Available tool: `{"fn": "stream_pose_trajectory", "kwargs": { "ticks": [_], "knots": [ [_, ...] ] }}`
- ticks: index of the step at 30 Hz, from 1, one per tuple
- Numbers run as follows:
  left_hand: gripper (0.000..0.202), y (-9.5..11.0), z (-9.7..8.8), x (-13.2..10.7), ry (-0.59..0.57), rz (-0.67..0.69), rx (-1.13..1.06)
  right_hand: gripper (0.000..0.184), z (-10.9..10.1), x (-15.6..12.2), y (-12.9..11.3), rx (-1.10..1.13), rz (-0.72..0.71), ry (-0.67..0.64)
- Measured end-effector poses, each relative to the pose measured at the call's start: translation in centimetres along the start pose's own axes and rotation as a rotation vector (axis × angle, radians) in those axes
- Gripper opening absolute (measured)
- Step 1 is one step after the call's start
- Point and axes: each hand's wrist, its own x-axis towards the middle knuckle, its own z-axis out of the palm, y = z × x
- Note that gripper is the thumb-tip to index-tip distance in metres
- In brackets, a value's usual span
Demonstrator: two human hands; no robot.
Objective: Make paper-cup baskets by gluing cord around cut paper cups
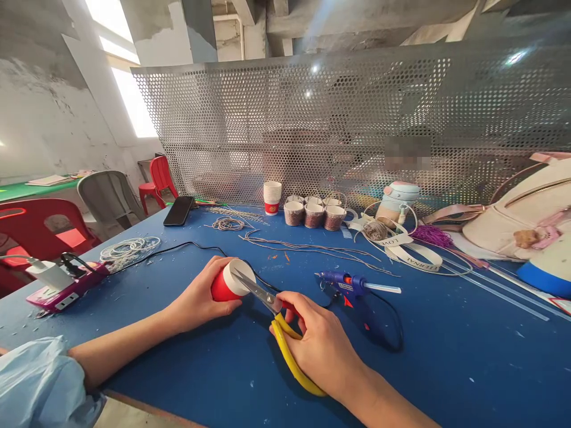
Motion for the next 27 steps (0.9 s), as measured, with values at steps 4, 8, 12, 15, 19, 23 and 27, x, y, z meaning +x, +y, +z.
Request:
{"fn": "stream_pose_trajectory", "kwargs": {
  "ticks": [4, 8, 12, 15, 19, 23, 27],
  "knots": [
    [0.058, 0.0, 0.1, 0.1, 0.061, 0.043, 0.113, 0.026, 0.1, -0.2, -0.2, -0.039, -0.023, 0.004],
    [0.059, 0.1, 0.2, 0.0, 0.116, 0.020, 0.210, 0.026, 0.4, -0.1, -0.2, -0.073, -0.042, 0.016],
    [0.062, -0.2, 0.8, -0.2, 0.145, -0.001, 0.305, 0.026, 0.7, -0.1, 0.0, -0.028, -0.051, 0.043],
    [0.066, -0.5, 1.2, -0.3, 0.141, -0.002, 0.328, 0.023, 0.9, 0.0, -0.2, 0.024, -0.050, 0.057],
    [0.070, -0.7, 1.5, -0.4, 0.129, 0.015, 0.350, 0.023, 1.0, 0.1, -0.6, 0.037, -0.049, 0.075],
    [0.069, -0.9, 1.6, -0.4, 0.148, 0.021, 0.348, 0.023, 1.1, 0.1, -0.9, 0.021, -0.062, 0.092],
    [0.070, -0.8, 1.7, -0.5, 0.156, 0.027, 0.316, 0.020, 1.2, -0.1, -0.7, 0.012, -0.055, 0.092]
  ]
}}
